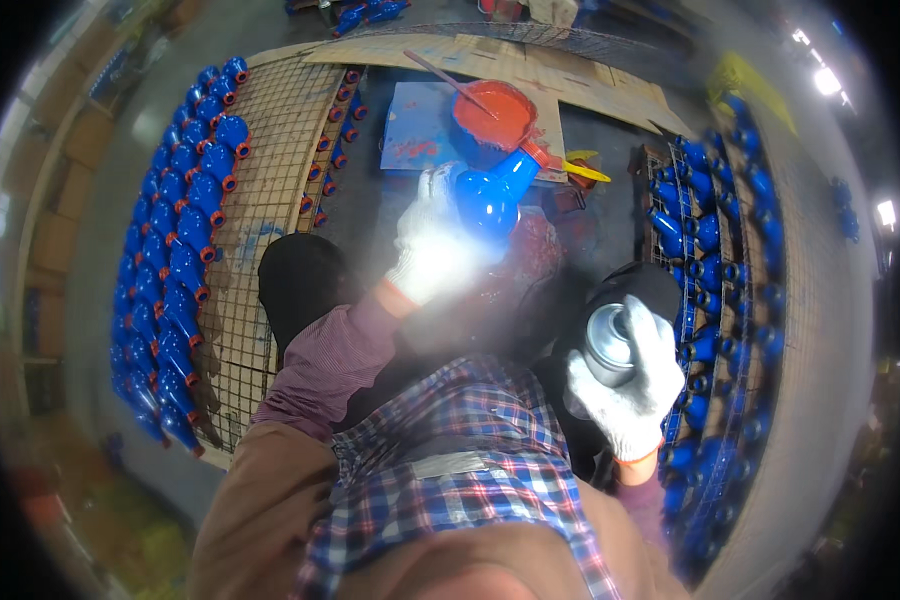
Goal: Painting blue metal parts with orange paint using a brush and a spray can.
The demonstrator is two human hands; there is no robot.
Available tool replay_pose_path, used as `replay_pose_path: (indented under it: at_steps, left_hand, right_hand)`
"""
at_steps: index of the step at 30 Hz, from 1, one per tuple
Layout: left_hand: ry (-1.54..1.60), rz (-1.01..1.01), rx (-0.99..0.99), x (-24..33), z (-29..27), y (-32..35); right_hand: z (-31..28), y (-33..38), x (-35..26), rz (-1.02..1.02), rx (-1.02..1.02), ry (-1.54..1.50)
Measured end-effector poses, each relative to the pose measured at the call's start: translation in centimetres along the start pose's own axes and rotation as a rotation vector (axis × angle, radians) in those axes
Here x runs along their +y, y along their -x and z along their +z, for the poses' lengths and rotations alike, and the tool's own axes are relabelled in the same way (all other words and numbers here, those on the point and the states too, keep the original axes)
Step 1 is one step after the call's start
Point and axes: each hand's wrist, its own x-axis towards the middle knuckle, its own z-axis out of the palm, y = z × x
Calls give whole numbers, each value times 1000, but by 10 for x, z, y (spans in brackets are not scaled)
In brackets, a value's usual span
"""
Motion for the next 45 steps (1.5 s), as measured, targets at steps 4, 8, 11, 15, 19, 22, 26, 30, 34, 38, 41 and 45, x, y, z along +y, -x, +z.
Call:
replay_pose_path:
  at_steps: [4,8,11,15,19,22,26,30,34,38,41,45]
  left_hand:
    - [75,-96,-60,0,1,-1]
    - [167,-150,-57,0,1,-6]
    - [551,-280,-194,2,0,-11]
    - [450,-314,-98,5,2,-10]
    - [675,-368,-254,-8,7,-8]
    - [904,-589,-338,-14,16,-9]
    - [987,-725,-300,-20,11,-8]
    - [1059,-841,-316,-22,15,-5]
    - [1168,-811,-363,-27,18,-8]
    - [1172,-842,-385,-31,16,-11]
    - [1173,-892,-337,-35,16,-12]
    - [1265,-868,-369,-54,16,-11]
  right_hand:
    - [-21,18,17,32,151,32]
    - [-34,42,40,286,325,-125]
    - [-50,53,60,291,385,74]
    - [-42,80,87,302,329,92]
    - [-27,141,116,819,-55,188]
    - [0,183,145,963,-121,369]
    - [40,229,170,893,-179,347]
    - [58,266,194,913,-216,306]
    - [61,279,202,1037,-288,368]
    - [57,273,198,1099,-303,367]
    - [56,270,193,1154,-394,325]
    - [62,277,188,1132,-441,351]
